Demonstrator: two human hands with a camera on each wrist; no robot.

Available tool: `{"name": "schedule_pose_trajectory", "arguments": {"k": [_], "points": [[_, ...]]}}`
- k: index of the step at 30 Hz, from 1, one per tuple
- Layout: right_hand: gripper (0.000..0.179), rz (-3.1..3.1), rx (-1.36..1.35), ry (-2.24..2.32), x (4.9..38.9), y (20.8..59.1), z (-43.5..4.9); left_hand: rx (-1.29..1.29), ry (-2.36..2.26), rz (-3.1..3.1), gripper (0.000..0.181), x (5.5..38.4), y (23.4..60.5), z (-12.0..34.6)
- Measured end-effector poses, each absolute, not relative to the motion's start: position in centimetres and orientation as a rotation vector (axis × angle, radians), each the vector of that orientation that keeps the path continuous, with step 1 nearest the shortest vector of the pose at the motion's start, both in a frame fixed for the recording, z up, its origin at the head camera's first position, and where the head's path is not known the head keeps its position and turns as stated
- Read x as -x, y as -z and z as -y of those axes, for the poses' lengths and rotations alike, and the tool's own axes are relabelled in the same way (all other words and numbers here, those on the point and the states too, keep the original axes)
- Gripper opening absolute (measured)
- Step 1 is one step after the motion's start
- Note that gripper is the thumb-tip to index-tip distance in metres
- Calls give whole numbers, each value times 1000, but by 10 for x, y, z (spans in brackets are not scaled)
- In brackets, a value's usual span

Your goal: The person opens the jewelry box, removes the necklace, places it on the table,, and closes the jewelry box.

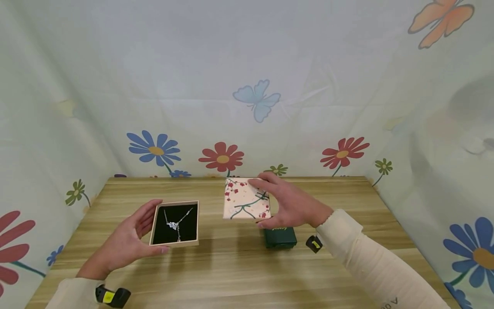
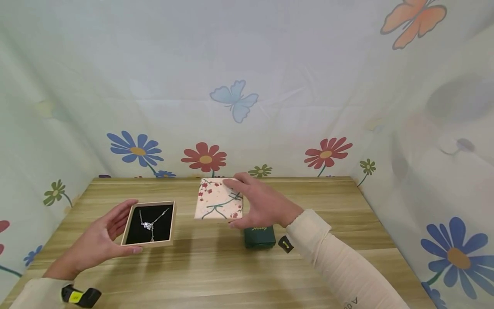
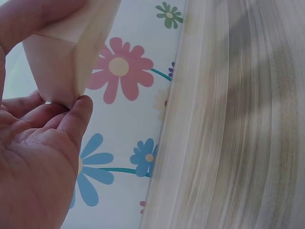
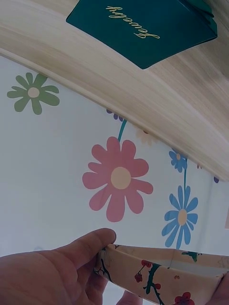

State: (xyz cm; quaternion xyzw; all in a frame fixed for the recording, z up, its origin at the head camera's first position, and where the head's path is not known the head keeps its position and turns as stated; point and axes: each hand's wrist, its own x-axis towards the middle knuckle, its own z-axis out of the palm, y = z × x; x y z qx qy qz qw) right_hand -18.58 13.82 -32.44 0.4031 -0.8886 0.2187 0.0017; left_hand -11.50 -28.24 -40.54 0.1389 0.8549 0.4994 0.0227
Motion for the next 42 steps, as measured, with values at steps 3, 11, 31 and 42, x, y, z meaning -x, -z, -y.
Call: {"name": "schedule_pose_trajectory", "arguments": {"k": [3,11,31,42], "points": [[100,2789,-1265,-688,186,324,-138,-429,-1542,-2649,119,115,406,283],[99,2773,-1281,-676,186,325,-137,-419,-1532,-2629,119,115,409,285],[99,2813,-1248,-650,184,325,-136,-403,-1461,-2680,116,117,419,287],[99,2805,-1259,-654,183,327,-138,-423,-1439,-2667,115,118,422,286]]}}
